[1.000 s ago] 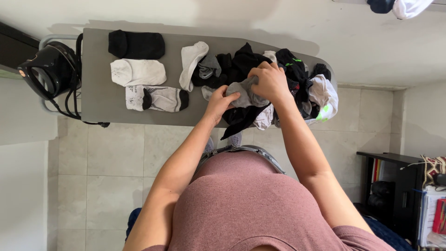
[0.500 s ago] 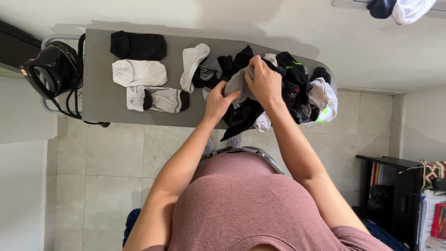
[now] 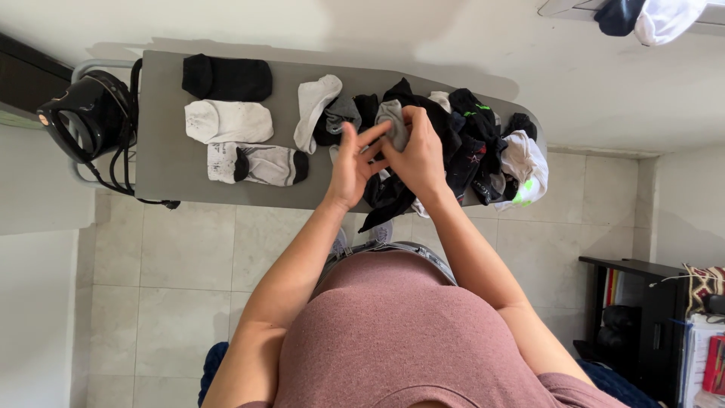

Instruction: Fold and pair different colored socks and place them on the bed.

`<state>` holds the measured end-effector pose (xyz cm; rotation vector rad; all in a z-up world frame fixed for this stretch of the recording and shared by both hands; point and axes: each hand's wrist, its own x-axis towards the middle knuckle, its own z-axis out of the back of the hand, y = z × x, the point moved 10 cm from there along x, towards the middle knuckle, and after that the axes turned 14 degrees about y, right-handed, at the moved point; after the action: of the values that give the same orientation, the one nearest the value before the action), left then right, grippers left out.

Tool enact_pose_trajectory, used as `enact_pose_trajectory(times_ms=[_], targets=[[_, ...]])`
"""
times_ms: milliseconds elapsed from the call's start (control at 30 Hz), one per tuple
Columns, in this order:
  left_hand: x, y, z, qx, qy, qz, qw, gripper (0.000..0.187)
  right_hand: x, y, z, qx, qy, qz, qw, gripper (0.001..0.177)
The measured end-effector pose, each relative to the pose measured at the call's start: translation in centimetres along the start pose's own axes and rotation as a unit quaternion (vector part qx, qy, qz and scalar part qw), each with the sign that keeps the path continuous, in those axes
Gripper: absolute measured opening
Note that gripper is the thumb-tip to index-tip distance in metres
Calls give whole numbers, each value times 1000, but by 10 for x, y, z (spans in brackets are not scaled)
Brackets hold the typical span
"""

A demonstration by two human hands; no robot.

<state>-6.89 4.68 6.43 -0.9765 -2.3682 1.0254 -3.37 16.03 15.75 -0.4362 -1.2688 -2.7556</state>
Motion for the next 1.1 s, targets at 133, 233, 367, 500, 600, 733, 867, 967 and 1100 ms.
enact_pose_trajectory(times_ms=[133,233,367,500,600,733,867,967,1100], targets=[[-3,-20,-13,189,-55,0,980,44,-2,-20,5,-3,-12,-60,998,32],[-12,-42,-2,396,-150,-78,903,28,-7,-41,-1,98,28,-213,972,27],[-22,-71,-12,489,-204,-132,837,31,-8,-30,-13,187,36,-95,977,23],[-23,-70,2,505,-224,-108,826,23,-13,-22,-14,167,18,-91,982,22],[-21,-55,21,439,-225,-41,869,18,-17,-25,-20,146,21,-109,983,24],[-22,-7,50,219,-198,56,954,20,-24,-51,-29,144,-14,-166,975,20],[-24,28,76,27,-159,75,984,15,-33,-99,-43,217,-42,-203,954,20],[-22,31,65,-133,-122,66,981,13,-27,-111,-50,315,-30,-161,935,25],[-17,39,61,-222,-118,37,967,14,-36,-116,-96,684,55,-234,688,32]])
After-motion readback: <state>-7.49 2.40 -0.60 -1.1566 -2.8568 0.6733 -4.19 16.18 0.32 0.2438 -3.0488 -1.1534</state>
